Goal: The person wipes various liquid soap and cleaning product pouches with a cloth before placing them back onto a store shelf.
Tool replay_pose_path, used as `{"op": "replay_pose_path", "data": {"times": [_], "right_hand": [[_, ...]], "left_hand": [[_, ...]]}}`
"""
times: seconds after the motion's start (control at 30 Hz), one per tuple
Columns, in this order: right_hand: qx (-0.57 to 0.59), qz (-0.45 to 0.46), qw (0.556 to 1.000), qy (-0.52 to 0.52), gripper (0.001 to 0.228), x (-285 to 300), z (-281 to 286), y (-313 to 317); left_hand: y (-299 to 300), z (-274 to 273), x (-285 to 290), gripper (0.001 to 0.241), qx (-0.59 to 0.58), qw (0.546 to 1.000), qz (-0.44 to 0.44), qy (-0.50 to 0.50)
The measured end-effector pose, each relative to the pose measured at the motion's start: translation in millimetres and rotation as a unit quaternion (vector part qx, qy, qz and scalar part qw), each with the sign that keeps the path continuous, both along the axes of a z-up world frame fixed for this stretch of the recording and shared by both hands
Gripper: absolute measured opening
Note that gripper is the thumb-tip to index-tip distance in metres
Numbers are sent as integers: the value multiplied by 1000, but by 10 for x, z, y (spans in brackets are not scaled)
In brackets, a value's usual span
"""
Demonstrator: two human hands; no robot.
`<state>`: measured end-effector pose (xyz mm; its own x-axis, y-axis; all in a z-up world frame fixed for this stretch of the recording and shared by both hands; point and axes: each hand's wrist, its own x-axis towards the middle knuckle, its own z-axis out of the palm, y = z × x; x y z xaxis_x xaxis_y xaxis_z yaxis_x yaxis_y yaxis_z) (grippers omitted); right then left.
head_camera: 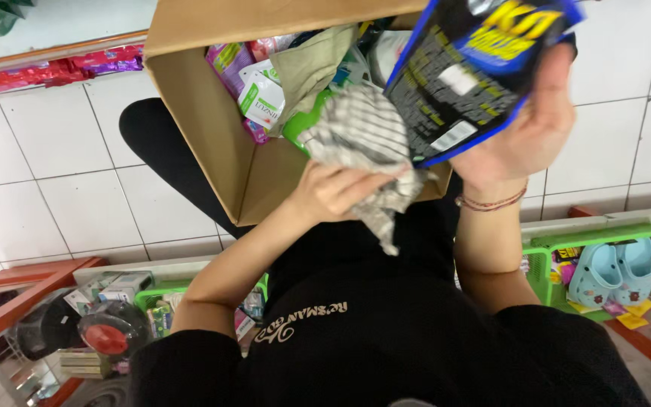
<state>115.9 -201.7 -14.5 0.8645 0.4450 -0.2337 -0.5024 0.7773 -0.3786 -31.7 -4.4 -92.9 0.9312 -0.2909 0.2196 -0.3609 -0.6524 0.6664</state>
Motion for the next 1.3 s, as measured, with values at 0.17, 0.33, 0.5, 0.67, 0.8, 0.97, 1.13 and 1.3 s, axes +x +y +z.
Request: {"op": "replay_pose_path", "data": {"times": [0.17,0.33,0.5,0.67,0.8,0.97,1.13,1.3], "right_hand": [[-11,-69,992,-108,50,80,91,-95],[-8,-58,991,-119,55,-231,60,242],[-81,-26,991,-106,57,-402,80,447],[-3,-29,997,-76,57,-309,83,393],[-8,-84,996,-35,63,-268,41,322],[6,-49,986,-158,50,-308,-20,371],[-144,-72,933,-321,59,-128,-219,382],[-231,-19,934,-271,57,-129,-352,138]], "left_hand": [[-116,-191,-54,55,-270,932,209,-118],[-293,-47,-87,88,-403,879,231,-111],[-412,114,13,85,-468,844,232,-122],[-171,93,-29,66,-123,942,183,-252],[-187,54,-159,67,-483,838,250,-38],[-299,283,76,76,-416,889,134,-138],[-318,690,341,32,-250,913,94,-309],[-195,743,314,25,30,946,72,-314]]}}
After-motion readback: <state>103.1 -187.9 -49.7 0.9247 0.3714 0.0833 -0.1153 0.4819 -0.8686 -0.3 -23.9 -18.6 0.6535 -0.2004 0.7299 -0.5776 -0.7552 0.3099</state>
